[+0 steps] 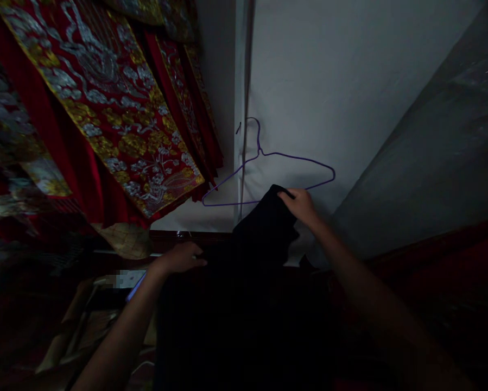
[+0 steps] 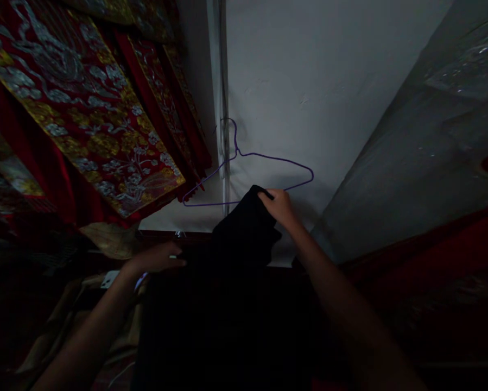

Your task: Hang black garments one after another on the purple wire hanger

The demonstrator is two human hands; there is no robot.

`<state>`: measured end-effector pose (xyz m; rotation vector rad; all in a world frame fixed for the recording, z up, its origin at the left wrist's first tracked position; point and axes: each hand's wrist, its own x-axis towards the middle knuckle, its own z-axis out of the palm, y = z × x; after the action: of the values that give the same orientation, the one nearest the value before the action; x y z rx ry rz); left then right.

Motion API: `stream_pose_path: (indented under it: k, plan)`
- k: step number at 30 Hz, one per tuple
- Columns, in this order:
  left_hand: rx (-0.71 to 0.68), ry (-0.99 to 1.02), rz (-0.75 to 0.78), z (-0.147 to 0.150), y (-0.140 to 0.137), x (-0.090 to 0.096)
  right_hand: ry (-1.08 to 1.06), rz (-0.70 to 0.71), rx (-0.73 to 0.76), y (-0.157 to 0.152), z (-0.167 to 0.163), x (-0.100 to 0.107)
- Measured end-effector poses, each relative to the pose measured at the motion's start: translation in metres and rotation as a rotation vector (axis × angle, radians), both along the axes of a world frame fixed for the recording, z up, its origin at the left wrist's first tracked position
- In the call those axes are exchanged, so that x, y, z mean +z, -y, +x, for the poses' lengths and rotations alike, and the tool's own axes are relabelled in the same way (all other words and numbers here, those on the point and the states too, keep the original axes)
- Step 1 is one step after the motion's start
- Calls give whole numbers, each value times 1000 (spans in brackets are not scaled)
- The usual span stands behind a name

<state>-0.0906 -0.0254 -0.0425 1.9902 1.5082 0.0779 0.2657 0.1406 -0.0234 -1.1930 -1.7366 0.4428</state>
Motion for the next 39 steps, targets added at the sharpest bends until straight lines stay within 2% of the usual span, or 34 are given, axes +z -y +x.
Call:
stream_pose_path:
  k: [3, 6, 9, 11, 14, 16, 17, 20, 23, 27, 29, 31, 34, 36, 39]
  plan:
    - [157, -47, 140, -9, -11, 4, 103, 66, -4, 18, 24, 24]
    - [290, -31, 299, -7, -24, 28, 131, 85, -20, 38, 38, 44]
    - [314, -12, 438, -1, -36, 59, 145, 65, -5, 53, 41, 56]
    - [286, -34, 436, 1, -43, 72, 150, 58, 6, 58, 39, 58]
    - [196, -45, 206, 1, -47, 72, 144, 55, 22, 59, 34, 55]
    - [174, -13, 51, -2, -46, 63, 130, 38, 46, 58, 31, 49]
    - [197, -13, 26, -5, -46, 58, 120, 26, 59, 56, 29, 46]
    - [302, -55, 145, -13, -47, 45, 97, -9, 90, 53, 23, 37]
    - [332, 24, 353, -16, -53, 48, 73, -36, 98, 51, 16, 33]
    - [381, 151, 699, -6, -57, 75, 50, -31, 113, 58, 11, 29]
    - [358, 235, 796, 3, -57, 93, 56, -16, 126, 64, 9, 26]
    - [327, 367, 756, 14, -57, 110, 60, -4, 138, 71, 4, 22]
    - [328, 537, 577, 34, -64, 124, 27, 4, 174, 80, -7, 16]
    - [325, 583, 530, 46, -73, 122, 28, 6, 196, 85, -15, 14]
    - [276, 613, 557, 56, -89, 111, 105, 12, 211, 91, -20, 14]
